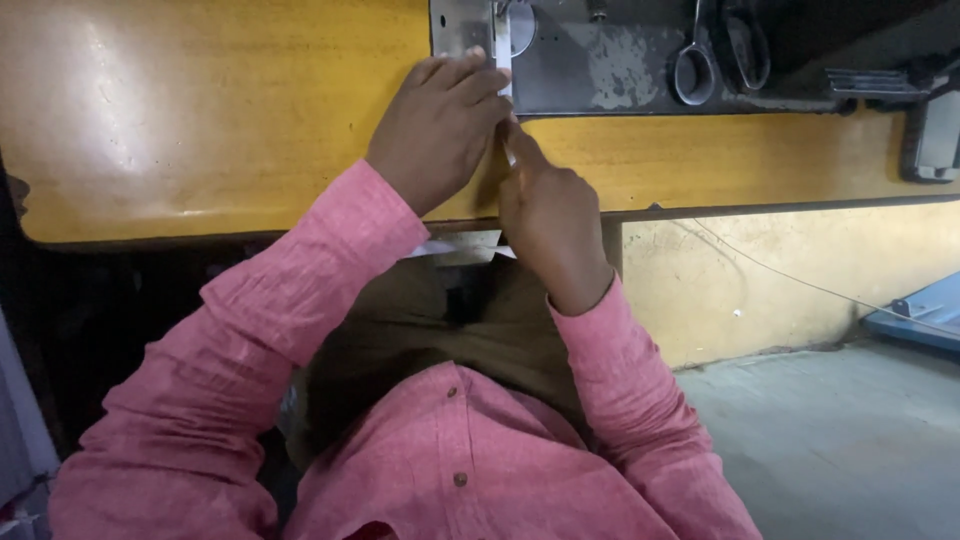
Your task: The person sews a white strip of material onto the edges of various printed paper sheets using a sewing machine. They handle multiple sheets, including advertisements for food products, aligning them under the needle and guiding them through the machine.
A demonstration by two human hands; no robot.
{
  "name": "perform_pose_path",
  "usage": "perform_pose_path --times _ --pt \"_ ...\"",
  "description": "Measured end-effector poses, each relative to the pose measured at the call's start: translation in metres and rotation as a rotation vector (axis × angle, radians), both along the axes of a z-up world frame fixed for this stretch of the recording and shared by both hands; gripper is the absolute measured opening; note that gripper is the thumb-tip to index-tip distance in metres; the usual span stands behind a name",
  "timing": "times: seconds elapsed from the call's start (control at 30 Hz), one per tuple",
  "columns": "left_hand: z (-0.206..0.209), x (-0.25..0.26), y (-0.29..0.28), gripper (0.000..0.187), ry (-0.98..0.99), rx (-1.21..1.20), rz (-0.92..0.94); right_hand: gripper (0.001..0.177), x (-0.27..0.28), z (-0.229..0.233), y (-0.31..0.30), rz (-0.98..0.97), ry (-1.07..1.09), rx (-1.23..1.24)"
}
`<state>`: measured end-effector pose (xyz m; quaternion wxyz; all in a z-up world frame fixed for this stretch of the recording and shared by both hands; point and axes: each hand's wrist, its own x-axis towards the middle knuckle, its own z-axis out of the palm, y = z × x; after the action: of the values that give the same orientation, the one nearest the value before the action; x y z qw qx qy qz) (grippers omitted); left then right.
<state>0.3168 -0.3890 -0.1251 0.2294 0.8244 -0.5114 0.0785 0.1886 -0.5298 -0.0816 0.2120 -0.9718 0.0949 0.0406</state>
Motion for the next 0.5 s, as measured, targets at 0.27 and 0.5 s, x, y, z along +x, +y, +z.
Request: perform_pose_path --times 0.27,0.5 --pt "-0.007 0.018 -0.011 0.016 -0.088 -0.043 0.045 0.05 0.024 0.001 -0.006 -0.05 0.01 0.042" --pt "-0.007 0.028 -0.01 0.014 0.057 -0.175 0.084 0.056 0.025 0.036 -0.009 -0.085 0.128 0.124"
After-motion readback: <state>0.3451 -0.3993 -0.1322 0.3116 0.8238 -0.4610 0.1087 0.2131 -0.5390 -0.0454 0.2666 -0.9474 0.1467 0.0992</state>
